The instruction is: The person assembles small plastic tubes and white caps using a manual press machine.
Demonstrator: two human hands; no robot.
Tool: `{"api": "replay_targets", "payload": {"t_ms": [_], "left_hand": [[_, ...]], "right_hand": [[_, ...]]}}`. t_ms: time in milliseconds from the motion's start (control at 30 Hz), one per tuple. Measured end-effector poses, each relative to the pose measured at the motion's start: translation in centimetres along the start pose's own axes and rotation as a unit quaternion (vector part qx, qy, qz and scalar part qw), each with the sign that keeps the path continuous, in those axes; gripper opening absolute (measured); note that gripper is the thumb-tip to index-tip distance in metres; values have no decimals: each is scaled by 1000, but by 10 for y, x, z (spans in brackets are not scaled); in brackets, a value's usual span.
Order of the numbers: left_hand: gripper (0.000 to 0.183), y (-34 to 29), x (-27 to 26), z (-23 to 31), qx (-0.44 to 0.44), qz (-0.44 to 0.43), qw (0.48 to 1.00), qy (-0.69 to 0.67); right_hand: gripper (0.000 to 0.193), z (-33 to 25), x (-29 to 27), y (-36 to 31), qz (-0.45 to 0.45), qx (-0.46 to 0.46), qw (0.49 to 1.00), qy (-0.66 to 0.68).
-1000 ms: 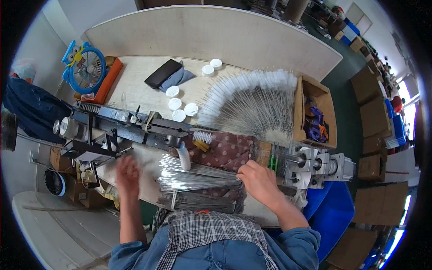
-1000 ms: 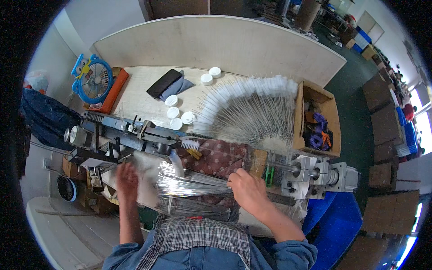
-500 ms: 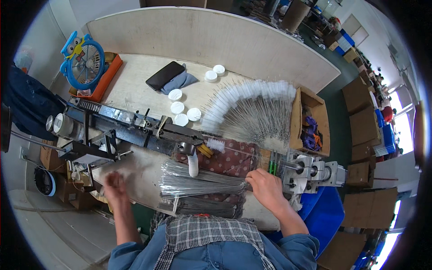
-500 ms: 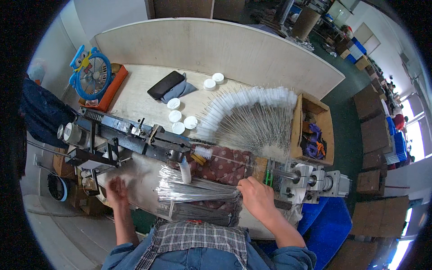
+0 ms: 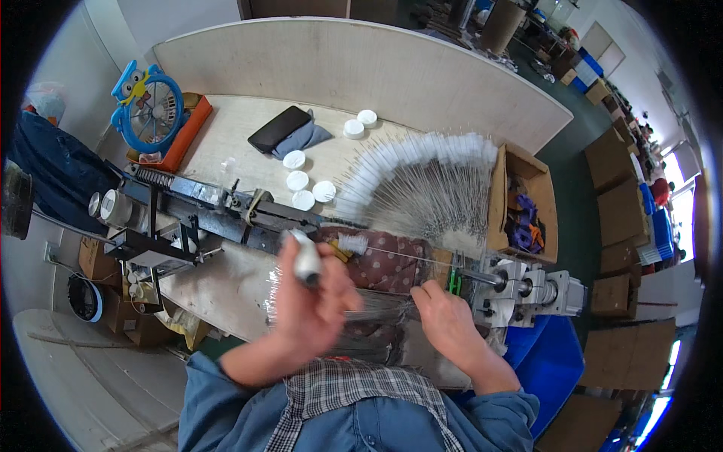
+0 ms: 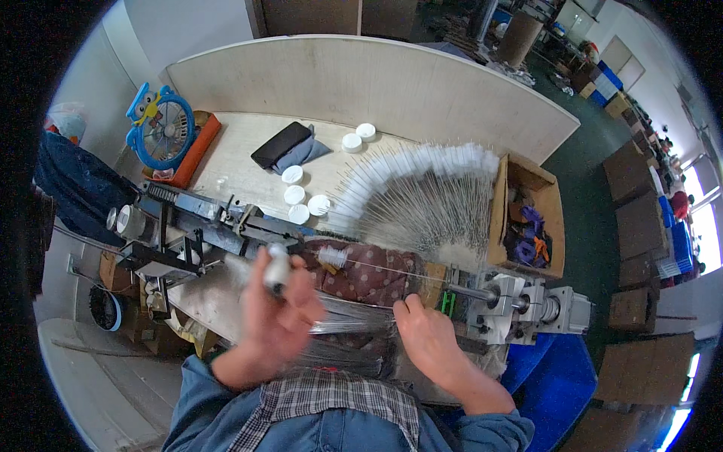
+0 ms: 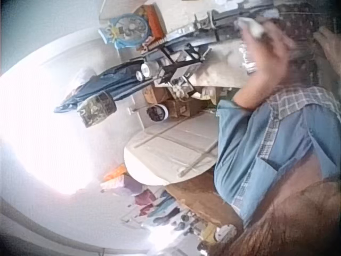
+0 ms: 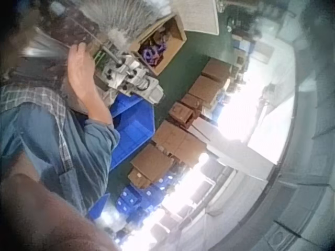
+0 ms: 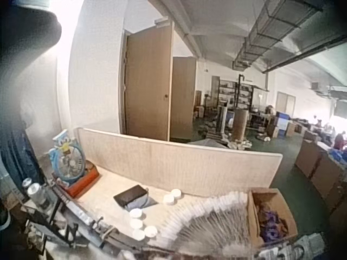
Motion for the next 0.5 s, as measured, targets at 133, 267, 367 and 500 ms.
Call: {"api": "replay_targets", "payload": {"t_ms": [133,267,367,500], "left_hand": [[50,-17,-14,38,1,28,996,84],[44,-33,-38,21,-97,-10,933,348],[25,-15,2,-19,-153,-151,818,534],[23,52,51,-55,305,-220,462,803]], "right_hand": [[20,-1,-20,-3,34,24,999,-12],[21,41,-67,-7,82,89,987,-110],[23,78,-102,-8,225,123,965,-49],[18,83,-85,10,238,101,965,40]]}}
Point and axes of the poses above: each hand's wrist, its own y-axis towards the middle knuckle, its own x-axis out of the palm, z = x × y, the point moved 8 cm from there along y, towards the middle knuckle, and after that the axes turned 2 degrees about -y, right-handed, at the moved point
